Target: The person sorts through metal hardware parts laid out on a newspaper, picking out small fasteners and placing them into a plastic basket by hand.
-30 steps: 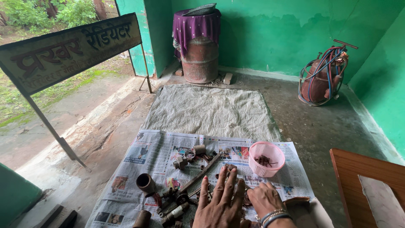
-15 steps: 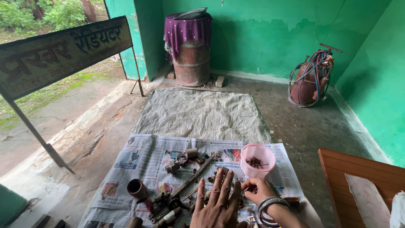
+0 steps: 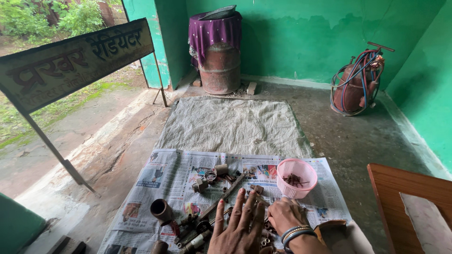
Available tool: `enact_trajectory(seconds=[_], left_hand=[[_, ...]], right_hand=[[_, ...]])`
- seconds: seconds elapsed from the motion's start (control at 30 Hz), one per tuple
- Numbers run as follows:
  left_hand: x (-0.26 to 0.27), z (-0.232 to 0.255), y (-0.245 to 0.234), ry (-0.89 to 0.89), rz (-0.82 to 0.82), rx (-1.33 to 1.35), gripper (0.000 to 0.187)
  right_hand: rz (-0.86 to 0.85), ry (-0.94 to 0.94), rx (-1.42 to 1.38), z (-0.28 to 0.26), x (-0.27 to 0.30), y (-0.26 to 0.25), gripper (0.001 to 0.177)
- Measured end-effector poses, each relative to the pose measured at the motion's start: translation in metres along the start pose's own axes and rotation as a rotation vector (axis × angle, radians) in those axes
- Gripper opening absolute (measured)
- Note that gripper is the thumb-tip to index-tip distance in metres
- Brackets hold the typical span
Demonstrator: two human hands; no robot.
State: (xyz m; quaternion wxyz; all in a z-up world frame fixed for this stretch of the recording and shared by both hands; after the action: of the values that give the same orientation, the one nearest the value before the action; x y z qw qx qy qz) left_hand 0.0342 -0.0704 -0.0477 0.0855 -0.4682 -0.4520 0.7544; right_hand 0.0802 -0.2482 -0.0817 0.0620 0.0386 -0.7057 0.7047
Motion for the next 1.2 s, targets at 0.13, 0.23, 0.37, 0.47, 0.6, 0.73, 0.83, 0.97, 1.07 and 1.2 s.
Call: enact_trajectory(seconds=[0.13,0.23,0.37,0.47,0.6,0.73,0.83,0.97,1.07,1.2], left_hand=[[0.011,-0.008,0.003,-0.053,-0.091,-0.005,0.095],[0.012,-0.013,0.003,-0.047,-0.05,-0.042,0.097],[0.008,-0.016,0.002,-0.035,-0.017,-0.051,0.096],[0.004,-0.018,-0.002,-0.036,-0.061,0.009,0.098],[0.003,-0.024,0.001,-0.127,-0.215,0.089,0.096],[0.002,-0.023,0.0,-0.081,-0.102,0.03,0.097],[0.002,-0.025,0.002,-0.08,-0.097,0.038,0.095],[0.004,-0.026,-0.004,-0.044,0.023,-0.084,0.092],[0.003,-0.028,-0.002,-0.081,-0.044,0.004,0.088],[0.002,-0.029,0.004,-0.115,-0.147,0.092,0.092]], right_hand=[[-0.087,-0.007,0.203,-0.004,-0.01,0.019,0.02],[-0.049,-0.114,0.258,-0.011,-0.017,0.03,0.011],[-0.338,-0.16,0.328,-0.01,-0.022,0.046,0.013],[-0.395,0.058,0.094,0.013,-0.017,0.046,0.011],[-0.267,-0.036,-0.112,0.017,-0.016,0.03,0.005],[-0.335,-0.102,0.049,-0.004,-0.01,0.016,0.007],[-0.4,-0.091,0.074,-0.019,-0.007,0.02,0.009],[-0.328,-0.088,0.209,-0.023,-0.02,0.041,0.012],[-0.448,0.005,0.016,-0.012,-0.017,0.046,0.017],[-0.393,-0.165,-0.082,-0.004,-0.018,0.017,0.011]])
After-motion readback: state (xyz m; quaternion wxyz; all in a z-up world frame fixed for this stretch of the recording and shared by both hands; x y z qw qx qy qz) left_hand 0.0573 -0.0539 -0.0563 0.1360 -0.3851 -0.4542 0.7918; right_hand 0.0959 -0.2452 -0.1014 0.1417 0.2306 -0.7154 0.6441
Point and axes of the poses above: each hand's wrist, its own x-axis away from the middle knuckle, its own y-axis out of the palm, z = x × y, the point moved 4 cm from there along -x, towards the middle knuckle, and after that the axes turned 10 degrees about x, right-handed, at the moved point
